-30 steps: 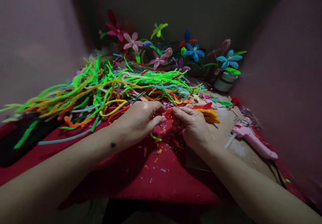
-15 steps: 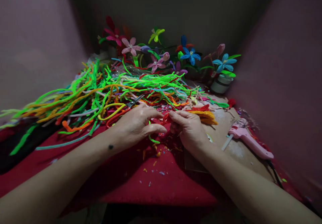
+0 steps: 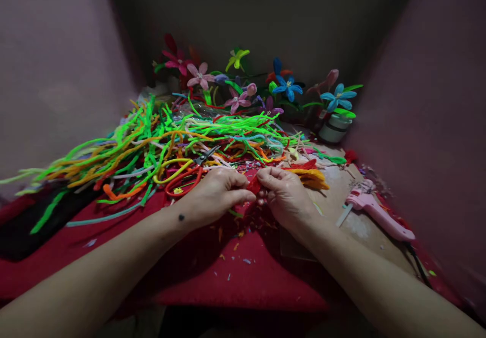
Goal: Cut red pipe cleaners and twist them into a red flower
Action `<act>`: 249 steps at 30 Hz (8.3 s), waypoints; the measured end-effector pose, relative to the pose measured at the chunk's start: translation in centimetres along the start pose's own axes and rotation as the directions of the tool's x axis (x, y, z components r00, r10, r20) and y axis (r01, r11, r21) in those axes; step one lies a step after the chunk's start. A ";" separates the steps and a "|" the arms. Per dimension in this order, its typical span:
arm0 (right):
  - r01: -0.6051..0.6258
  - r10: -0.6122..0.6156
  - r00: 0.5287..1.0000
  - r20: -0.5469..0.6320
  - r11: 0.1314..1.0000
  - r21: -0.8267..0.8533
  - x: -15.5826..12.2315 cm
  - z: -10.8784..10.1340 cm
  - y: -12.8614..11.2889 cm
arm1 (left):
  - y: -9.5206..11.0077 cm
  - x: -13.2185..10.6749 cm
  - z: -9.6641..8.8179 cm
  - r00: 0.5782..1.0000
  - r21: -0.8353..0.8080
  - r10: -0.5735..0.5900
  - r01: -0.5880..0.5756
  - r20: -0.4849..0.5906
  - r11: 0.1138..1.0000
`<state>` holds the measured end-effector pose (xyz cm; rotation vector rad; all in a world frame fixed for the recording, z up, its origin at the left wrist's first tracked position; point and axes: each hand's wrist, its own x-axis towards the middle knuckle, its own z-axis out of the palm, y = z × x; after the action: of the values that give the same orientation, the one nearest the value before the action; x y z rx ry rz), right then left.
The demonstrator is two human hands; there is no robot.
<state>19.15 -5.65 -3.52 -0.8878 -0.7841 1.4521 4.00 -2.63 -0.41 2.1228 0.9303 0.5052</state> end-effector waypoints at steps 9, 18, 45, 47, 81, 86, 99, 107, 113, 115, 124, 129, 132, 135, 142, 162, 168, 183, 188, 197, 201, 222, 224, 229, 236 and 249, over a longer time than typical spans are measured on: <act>0.120 -0.110 0.992 0.056 0.967 -0.224 -0.9 0.6 -0.2 | -0.5 -0.3 -1.2 0.979 -0.237 -0.136 0.096 -0.155 0.967; 0.015 0.035 0.990 0.140 0.940 -0.342 -1.4 0.9 0.0 | 0.7 -0.6 -1.1 0.974 -0.388 -0.074 -0.015 -0.213 0.922; -0.041 0.095 0.985 0.145 0.940 -0.339 -1.4 0.8 0.4 | 0.2 -0.5 0.2 0.960 -0.547 -0.199 0.059 -0.199 0.835; -0.058 0.103 0.987 0.126 0.945 -0.321 -1.5 1.0 0.7 | 0.3 -0.5 0.8 0.931 -0.476 -0.179 0.006 -0.319 0.879; 0.044 -0.059 0.997 -0.050 0.963 -0.267 -0.7 0.4 0.8 | -1.7 -0.9 0.4 0.875 0.582 0.364 -0.122 -0.319 0.804; -0.010 0.005 1.000 -0.019 0.961 -0.277 -0.6 0.2 0.7 | -1.3 -0.3 -0.5 0.954 0.091 0.091 -0.067 -0.286 0.994; -0.026 0.025 1.000 -0.005 0.998 -0.055 -0.6 0.6 0.4 | -1.1 -0.5 -1.1 0.978 -0.100 -0.021 0.000 -0.207 0.995; 0.012 -0.012 1.000 -0.001 0.992 -0.123 -0.6 0.2 1.0 | -1.1 -0.3 -0.9 0.982 -0.142 -0.039 0.013 -0.184 0.990; 0.031 -0.026 0.999 0.036 0.989 -0.143 -0.9 0.4 1.1 | -1.2 -0.5 -0.2 0.979 -0.456 -0.193 0.145 -0.060 0.878; 0.061 -0.058 0.998 0.037 0.994 -0.086 -0.8 0.5 1.1 | -1.1 -0.5 -0.1 0.978 -0.557 -0.209 0.164 -0.017 0.814; 0.078 -0.079 0.997 -0.013 0.994 -0.077 -1.1 0.6 1.2 | -1.2 -0.4 0.2 0.977 -0.642 -0.210 0.182 0.035 0.744; 0.064 -0.065 0.998 0.001 0.993 -0.099 -1.2 0.5 1.3 | -1.2 -0.5 0.3 0.980 -0.531 -0.188 0.121 -0.073 0.839; 0.064 -0.063 0.998 0.015 0.995 -0.080 -1.2 0.5 1.2 | -1.2 -0.5 0.2 0.984 -0.517 -0.157 0.092 -0.082 0.851; 0.041 -0.039 0.999 0.037 0.998 -0.054 -1.2 0.5 1.3 | -1.1 -0.5 0.1 0.991 -0.427 -0.096 0.048 -0.090 0.903; 0.003 -0.002 0.999 0.035 1.000 -0.031 -0.9 0.5 1.4 | -1.5 -0.3 0.5 0.956 0.080 0.151 -0.135 -0.253 0.988; 0.060 -0.060 0.998 0.004 0.992 -0.112 -1.0 0.7 1.4 | -1.0 -0.3 0.9 0.989 -0.665 -0.114 0.025 -0.090 0.747; 0.043 -0.050 0.998 -0.024 0.970 -0.240 -0.9 0.7 1.5 | -0.3 -0.2 1.8 0.975 -0.652 -0.186 0.063 -0.121 0.756; 0.016 -0.066 0.994 -0.088 0.880 -0.475 -1.0 1.3 0.8 | -1.0 0.1 3.1 0.971 -0.635 -0.120 -0.041 -0.208 0.772; -0.038 0.038 0.999 -0.007 0.956 -0.291 -0.7 0.7 0.5 | -1.8 0.2 2.2 0.984 -0.657 -0.142 0.034 -0.112 0.753; -0.194 0.183 0.970 0.159 0.980 0.052 0.3 -0.3 0.8 | -1.8 0.0 0.8 0.975 -0.706 -0.205 0.082 -0.091 0.703; -0.263 0.243 0.950 0.195 0.961 0.088 0.3 -0.3 1.2 | -1.6 -0.1 1.1 0.979 -0.764 -0.204 0.121 -0.015 0.634; -0.073 0.103 0.982 0.157 0.981 -0.182 -0.6 -0.1 1.4 | -1.8 -0.1 0.5 0.981 -0.450 -0.103 0.019 -0.163 0.893; -0.076 0.108 0.983 0.148 0.976 -0.204 -0.6 -0.1 1.4 | -1.7 -0.1 0.4 0.985 -0.362 -0.094 0.035 -0.147 0.932; -0.072 0.093 0.993 0.077 0.968 -0.239 -0.6 0.2 1.4 | -1.3 -0.2 -0.1 0.988 -0.057 -0.024 0.016 -0.151 0.998; -0.053 0.065 0.997 0.035 0.964 -0.261 -0.8 0.5 1.5 | -1.4 0.0 -1.2 0.992 -0.046 -0.062 0.057 -0.112 0.997; -0.136 0.180 0.979 0.092 0.924 -0.358 -0.6 0.4 1.0 | -1.3 -0.2 -0.8 0.982 -0.409 -0.150 0.090 -0.118 0.908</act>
<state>18.34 -6.35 -4.13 -1.1606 -1.1090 1.5456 2.82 -1.87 -0.91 1.6628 0.9403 0.7307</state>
